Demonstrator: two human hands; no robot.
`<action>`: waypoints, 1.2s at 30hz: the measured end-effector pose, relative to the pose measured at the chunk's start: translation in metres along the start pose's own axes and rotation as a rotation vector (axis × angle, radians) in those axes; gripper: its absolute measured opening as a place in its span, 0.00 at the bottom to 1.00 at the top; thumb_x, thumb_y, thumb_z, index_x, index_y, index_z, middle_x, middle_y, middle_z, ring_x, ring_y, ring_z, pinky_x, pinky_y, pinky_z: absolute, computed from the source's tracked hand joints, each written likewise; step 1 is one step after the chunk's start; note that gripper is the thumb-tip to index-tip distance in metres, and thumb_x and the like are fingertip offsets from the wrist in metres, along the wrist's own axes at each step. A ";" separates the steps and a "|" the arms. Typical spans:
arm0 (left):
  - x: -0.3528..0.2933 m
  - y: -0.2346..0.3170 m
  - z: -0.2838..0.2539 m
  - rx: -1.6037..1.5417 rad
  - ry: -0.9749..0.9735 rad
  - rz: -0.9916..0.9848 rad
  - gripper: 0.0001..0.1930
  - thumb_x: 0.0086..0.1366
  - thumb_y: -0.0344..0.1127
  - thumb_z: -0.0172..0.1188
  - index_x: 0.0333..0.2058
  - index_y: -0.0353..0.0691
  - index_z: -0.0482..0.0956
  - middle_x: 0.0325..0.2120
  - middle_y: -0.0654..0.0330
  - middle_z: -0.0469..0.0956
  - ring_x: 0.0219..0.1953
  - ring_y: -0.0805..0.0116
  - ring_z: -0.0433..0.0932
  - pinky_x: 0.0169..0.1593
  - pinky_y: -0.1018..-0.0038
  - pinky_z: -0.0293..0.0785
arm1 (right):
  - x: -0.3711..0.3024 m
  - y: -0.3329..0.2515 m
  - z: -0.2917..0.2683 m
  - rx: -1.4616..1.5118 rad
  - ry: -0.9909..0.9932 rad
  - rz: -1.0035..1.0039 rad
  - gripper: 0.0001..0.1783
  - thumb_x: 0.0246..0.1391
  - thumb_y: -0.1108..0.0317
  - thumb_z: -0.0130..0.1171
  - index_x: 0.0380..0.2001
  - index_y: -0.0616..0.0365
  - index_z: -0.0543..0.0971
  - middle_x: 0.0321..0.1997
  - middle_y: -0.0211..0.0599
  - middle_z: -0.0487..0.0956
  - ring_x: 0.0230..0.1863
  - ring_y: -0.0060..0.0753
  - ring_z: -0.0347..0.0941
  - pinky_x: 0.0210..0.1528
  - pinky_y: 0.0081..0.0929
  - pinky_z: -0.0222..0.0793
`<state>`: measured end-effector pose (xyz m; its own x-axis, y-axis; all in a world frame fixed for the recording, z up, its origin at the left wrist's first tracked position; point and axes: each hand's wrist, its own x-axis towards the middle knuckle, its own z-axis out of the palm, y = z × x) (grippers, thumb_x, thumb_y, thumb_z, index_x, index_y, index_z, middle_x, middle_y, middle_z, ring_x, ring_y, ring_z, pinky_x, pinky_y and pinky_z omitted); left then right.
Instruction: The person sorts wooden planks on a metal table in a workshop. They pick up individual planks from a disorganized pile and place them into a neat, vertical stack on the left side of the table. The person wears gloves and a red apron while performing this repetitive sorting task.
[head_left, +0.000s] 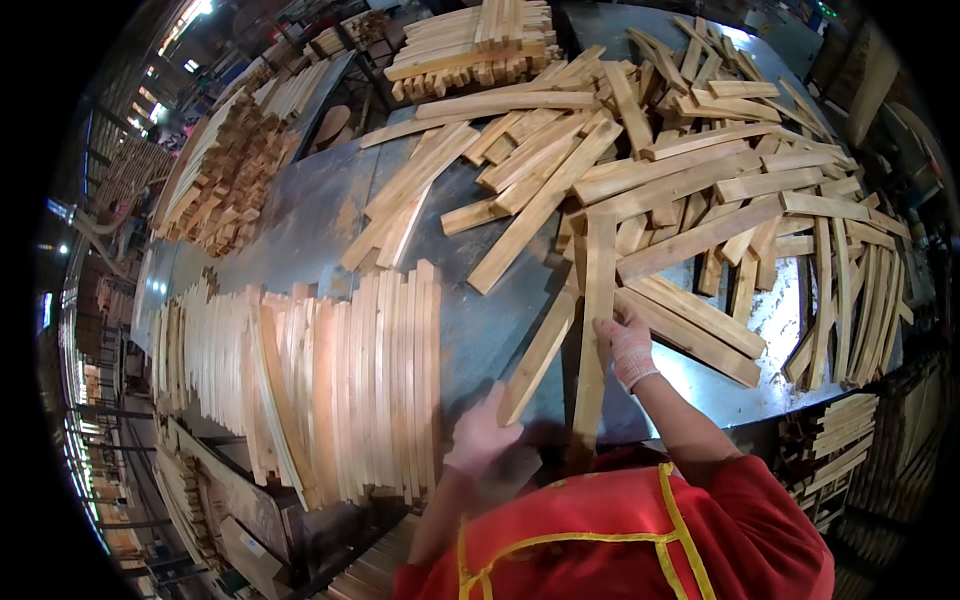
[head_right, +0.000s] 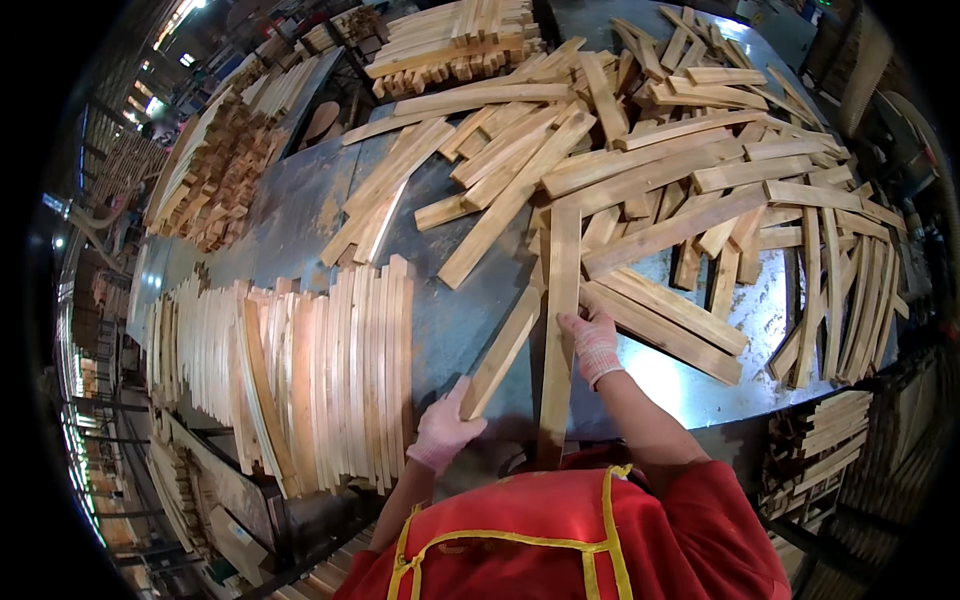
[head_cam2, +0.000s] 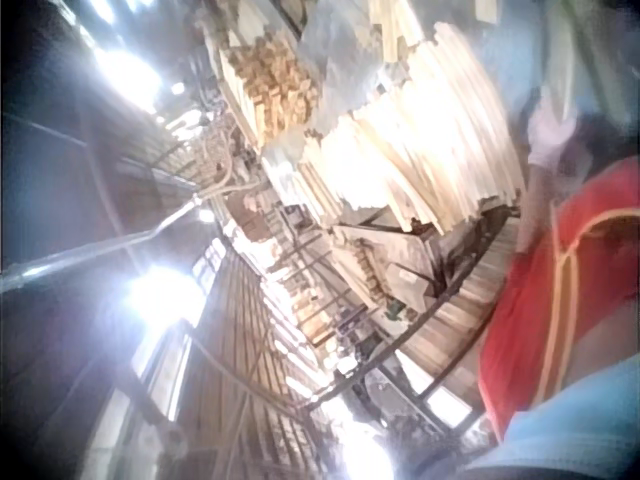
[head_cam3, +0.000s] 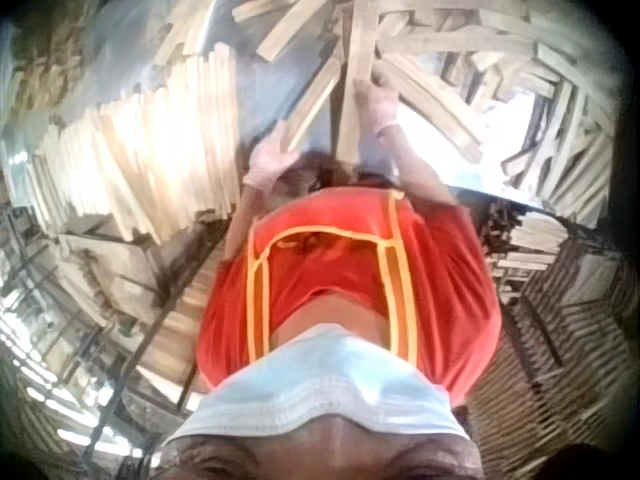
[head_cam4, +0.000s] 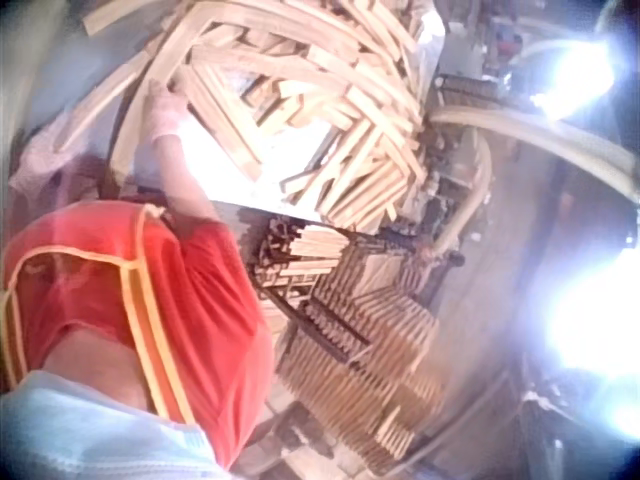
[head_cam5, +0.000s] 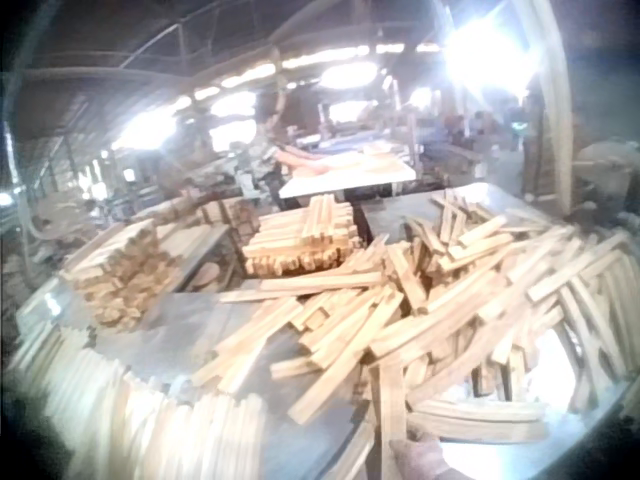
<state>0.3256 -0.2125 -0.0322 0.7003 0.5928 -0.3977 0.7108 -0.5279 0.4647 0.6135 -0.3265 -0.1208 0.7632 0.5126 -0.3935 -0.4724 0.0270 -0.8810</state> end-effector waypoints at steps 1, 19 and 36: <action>-0.019 -0.009 -0.006 -0.086 -0.050 -0.037 0.44 0.60 0.48 0.69 0.73 0.43 0.65 0.50 0.45 0.82 0.51 0.46 0.83 0.57 0.55 0.78 | -0.004 -0.003 0.006 -0.018 -0.003 0.033 0.26 0.58 0.78 0.66 0.62 0.62 0.78 0.49 0.35 0.85 0.44 0.27 0.81 0.45 0.28 0.79; -0.041 -0.073 0.031 0.255 0.363 -0.123 0.44 0.62 0.52 0.64 0.72 0.38 0.63 0.71 0.50 0.63 0.75 0.48 0.57 0.76 0.44 0.51 | -0.060 0.081 0.185 -0.646 -0.332 0.056 0.18 0.57 0.70 0.61 0.51 0.59 0.82 0.34 0.39 0.85 0.31 0.37 0.80 0.35 0.33 0.74; 0.019 0.014 0.054 0.429 0.286 0.153 0.51 0.55 0.61 0.72 0.72 0.42 0.65 0.73 0.50 0.61 0.77 0.46 0.55 0.77 0.47 0.49 | -0.023 -0.046 -0.021 -1.651 -0.851 -0.785 0.24 0.56 0.64 0.61 0.57 0.47 0.79 0.52 0.36 0.81 0.58 0.45 0.77 0.59 0.43 0.72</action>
<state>0.3523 -0.2416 -0.0760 0.7949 0.5999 -0.0910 0.6068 -0.7869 0.1120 0.6270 -0.3573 -0.0768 -0.0331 0.9929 -0.1144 0.9508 -0.0040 -0.3098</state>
